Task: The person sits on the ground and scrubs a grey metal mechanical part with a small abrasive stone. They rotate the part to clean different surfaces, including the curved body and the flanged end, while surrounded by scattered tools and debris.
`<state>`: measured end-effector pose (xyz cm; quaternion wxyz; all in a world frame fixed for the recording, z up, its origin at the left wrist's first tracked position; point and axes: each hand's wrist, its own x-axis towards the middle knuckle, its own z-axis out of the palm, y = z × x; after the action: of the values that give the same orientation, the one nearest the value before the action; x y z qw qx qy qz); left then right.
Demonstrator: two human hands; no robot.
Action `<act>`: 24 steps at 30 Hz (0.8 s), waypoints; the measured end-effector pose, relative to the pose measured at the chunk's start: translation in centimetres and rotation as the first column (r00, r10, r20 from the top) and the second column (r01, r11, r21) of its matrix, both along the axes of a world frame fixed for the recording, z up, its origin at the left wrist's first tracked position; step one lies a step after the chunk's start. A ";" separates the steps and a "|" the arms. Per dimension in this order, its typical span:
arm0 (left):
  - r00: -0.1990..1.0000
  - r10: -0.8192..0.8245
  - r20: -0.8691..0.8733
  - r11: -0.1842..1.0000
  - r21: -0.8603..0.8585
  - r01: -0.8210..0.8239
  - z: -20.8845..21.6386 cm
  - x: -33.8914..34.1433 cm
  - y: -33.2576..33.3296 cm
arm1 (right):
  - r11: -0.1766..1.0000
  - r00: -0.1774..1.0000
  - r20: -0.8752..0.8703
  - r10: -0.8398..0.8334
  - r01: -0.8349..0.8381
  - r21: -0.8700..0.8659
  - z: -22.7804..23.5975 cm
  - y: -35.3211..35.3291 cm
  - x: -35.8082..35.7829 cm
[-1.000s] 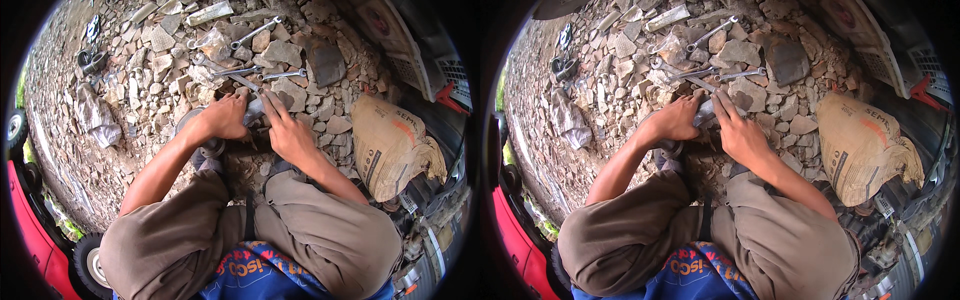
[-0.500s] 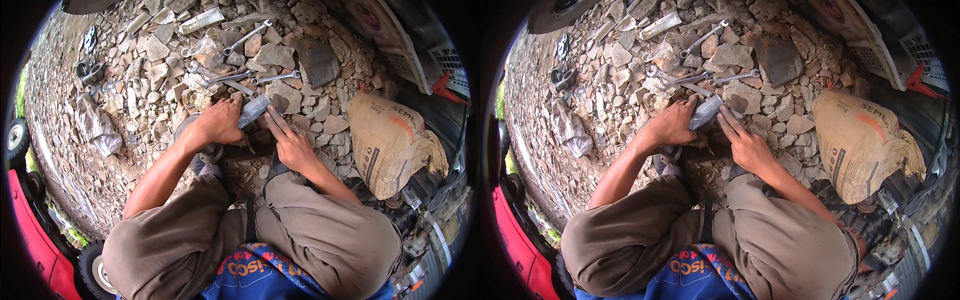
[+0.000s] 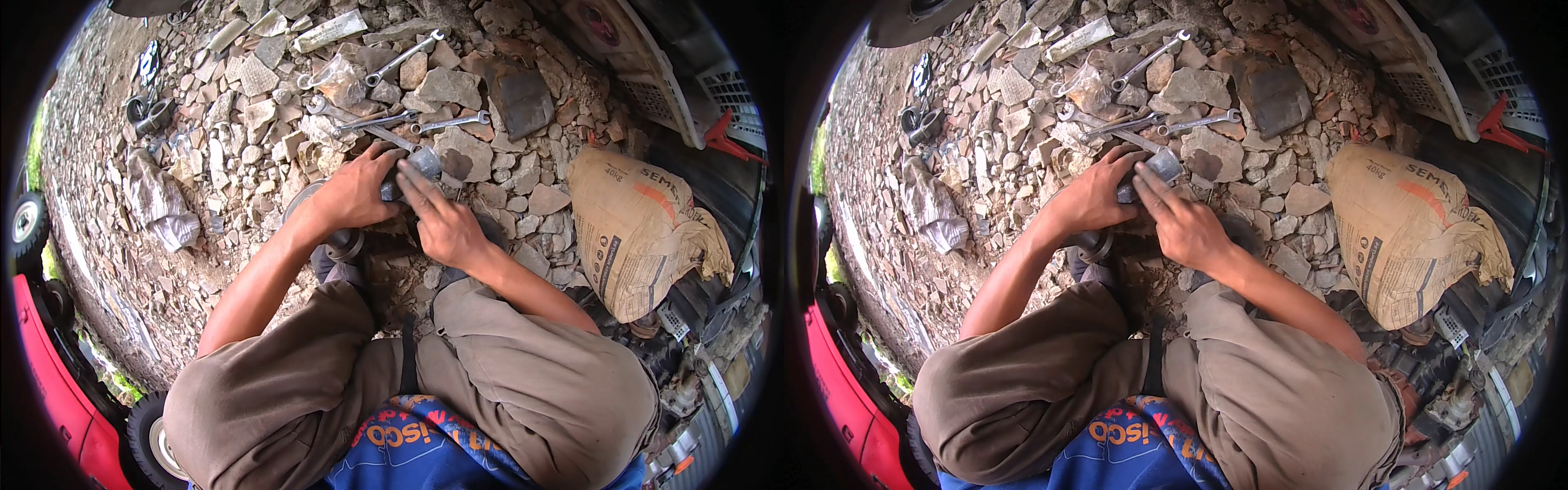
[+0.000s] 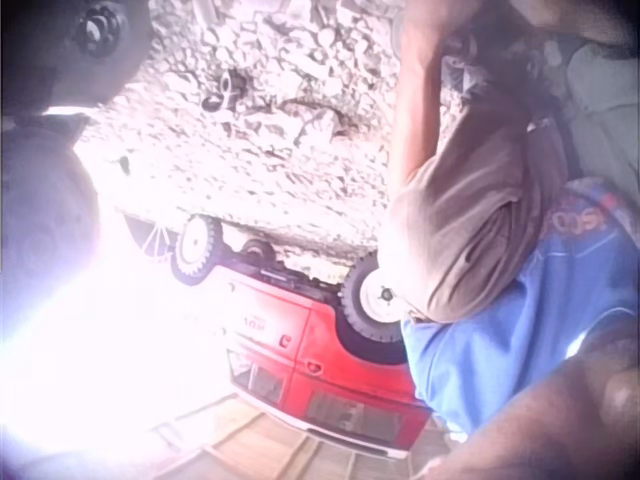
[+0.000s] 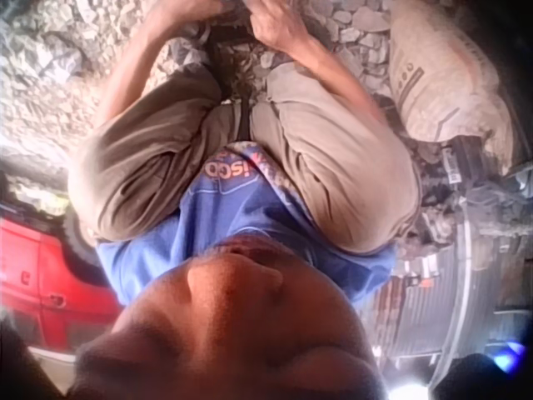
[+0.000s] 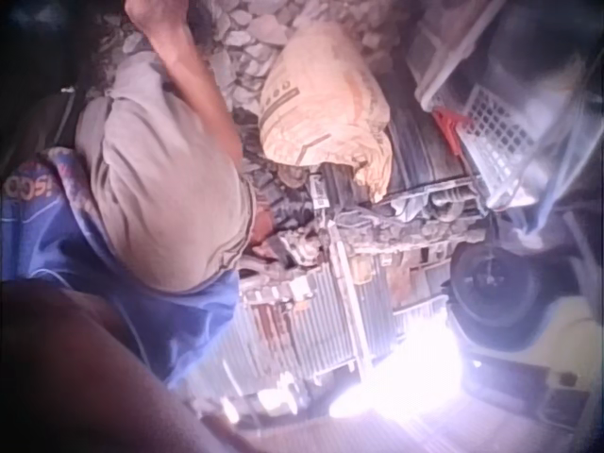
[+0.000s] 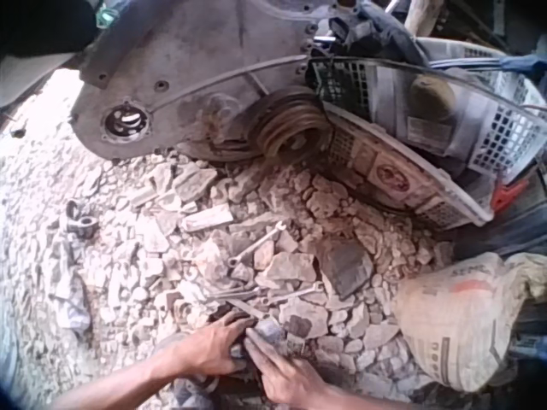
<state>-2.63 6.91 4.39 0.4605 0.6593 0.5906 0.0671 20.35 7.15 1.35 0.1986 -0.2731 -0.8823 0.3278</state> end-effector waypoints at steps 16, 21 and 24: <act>0.999 -0.013 -0.045 0.985 -0.172 0.005 -0.2 -0.4 0.2 | 0.994 0.993 0.046 -0.110 0.110 -0.001 -1.1 -1.2 0.0; 0.976 -0.082 -0.201 0.967 -0.252 0.030 2.1 0.2 0.5 | 0.940 0.943 -0.051 -0.329 0.332 0.083 -2.3 2.7 1.5; 0.916 -0.138 -0.377 0.990 -0.018 0.142 1.9 -0.4 -2.9 | 0.898 0.884 -0.160 -0.439 0.425 -0.112 -2.0 3.8 3.1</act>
<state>-3.06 4.03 6.31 0.3387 0.7026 0.6191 -0.0910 23.48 10.98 -0.64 0.3360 -0.4388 -0.7647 0.3312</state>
